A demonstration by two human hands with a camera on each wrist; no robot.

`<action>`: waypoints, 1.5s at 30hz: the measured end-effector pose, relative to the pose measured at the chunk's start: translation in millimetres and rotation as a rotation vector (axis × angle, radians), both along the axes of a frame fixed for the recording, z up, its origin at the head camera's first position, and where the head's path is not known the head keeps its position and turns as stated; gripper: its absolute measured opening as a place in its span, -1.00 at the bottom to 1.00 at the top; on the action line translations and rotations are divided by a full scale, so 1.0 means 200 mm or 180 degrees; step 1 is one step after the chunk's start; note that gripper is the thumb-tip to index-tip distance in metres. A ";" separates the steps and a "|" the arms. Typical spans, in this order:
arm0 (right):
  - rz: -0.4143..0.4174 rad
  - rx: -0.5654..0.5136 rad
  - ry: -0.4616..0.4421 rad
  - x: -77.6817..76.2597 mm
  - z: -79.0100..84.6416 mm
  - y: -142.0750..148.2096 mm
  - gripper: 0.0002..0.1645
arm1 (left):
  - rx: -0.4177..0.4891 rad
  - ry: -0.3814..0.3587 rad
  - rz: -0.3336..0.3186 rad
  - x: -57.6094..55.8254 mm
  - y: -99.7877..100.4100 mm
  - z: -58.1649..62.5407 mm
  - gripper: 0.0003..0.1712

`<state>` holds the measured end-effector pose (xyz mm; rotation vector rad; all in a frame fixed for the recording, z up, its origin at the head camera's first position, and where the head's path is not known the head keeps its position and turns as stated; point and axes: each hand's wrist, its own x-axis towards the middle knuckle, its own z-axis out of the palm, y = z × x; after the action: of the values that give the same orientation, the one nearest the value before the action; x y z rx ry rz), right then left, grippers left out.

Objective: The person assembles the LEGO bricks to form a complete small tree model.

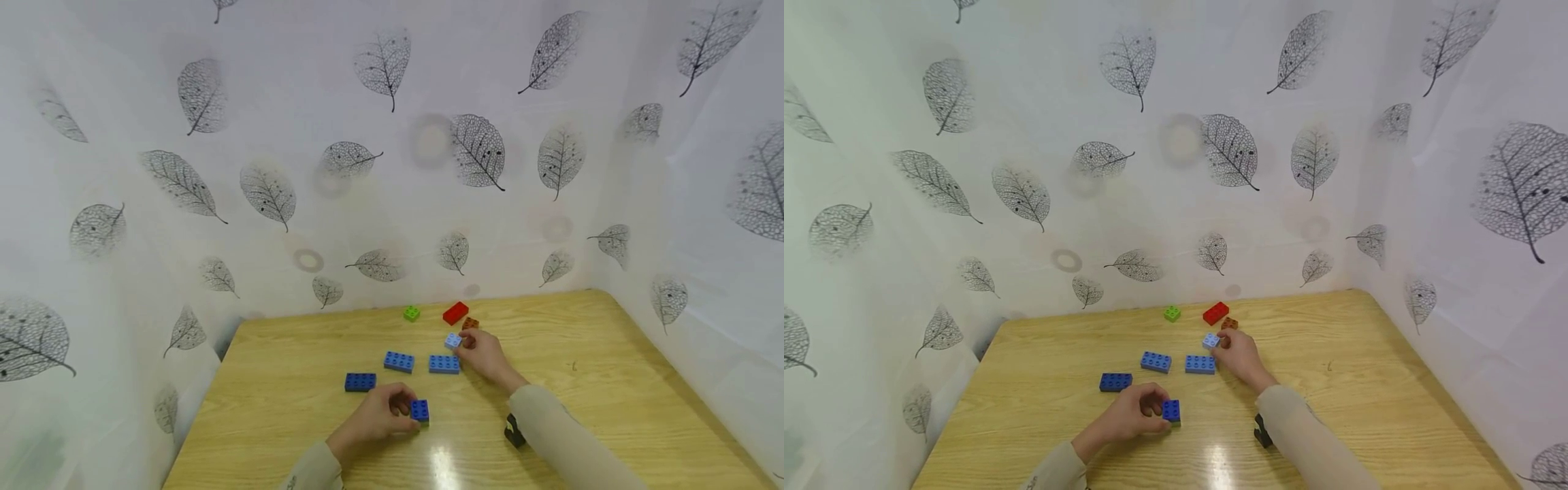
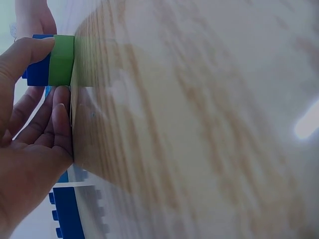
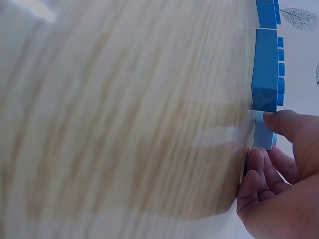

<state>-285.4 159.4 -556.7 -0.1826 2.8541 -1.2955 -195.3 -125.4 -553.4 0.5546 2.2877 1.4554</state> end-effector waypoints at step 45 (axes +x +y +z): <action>0.1264 -0.0225 0.0228 0.31 0.24 -0.09 -0.55 | -0.0046 0.0145 0.0006 -0.01 -0.01 -0.01 -0.62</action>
<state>-222.9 140.4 -509.3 -0.7649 2.6348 -1.3224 -196.5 -126.7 -555.7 0.5872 2.3323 1.4401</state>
